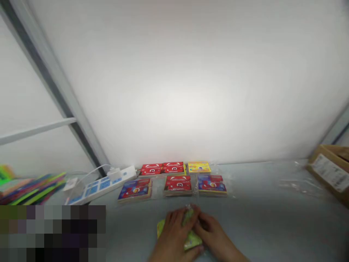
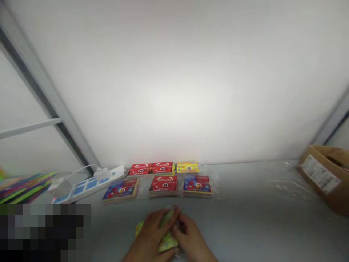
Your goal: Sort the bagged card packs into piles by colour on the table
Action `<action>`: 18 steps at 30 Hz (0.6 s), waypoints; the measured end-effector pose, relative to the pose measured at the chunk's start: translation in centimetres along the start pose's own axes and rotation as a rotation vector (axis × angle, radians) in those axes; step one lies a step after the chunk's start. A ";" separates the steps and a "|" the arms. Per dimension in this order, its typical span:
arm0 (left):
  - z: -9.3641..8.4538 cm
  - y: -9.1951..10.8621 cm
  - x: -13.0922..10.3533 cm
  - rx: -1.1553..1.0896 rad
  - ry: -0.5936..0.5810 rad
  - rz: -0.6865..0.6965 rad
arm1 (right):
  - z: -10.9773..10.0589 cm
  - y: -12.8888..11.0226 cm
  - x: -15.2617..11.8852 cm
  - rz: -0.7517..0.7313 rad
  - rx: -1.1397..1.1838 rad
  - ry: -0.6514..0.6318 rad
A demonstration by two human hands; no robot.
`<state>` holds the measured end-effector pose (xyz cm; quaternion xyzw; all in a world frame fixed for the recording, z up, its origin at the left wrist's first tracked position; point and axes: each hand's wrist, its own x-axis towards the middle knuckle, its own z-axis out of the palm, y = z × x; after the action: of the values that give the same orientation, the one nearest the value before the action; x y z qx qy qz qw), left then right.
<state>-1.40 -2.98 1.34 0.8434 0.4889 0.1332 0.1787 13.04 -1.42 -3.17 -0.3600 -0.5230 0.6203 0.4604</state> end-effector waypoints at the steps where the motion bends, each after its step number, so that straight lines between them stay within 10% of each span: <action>1: 0.1 -0.1 0.0 0.003 0.007 -0.017 | 0.0 0.1 0.0 -0.002 -0.001 0.002; 18: -1.2 0.7 0.2 0.043 -0.161 -0.101 | -0.4 1.7 0.4 -0.096 -0.088 0.039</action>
<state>-1.29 -2.91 2.74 0.8293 0.5176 0.0453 0.2057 12.91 -0.97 -4.88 -0.3663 -0.5575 0.5668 0.4834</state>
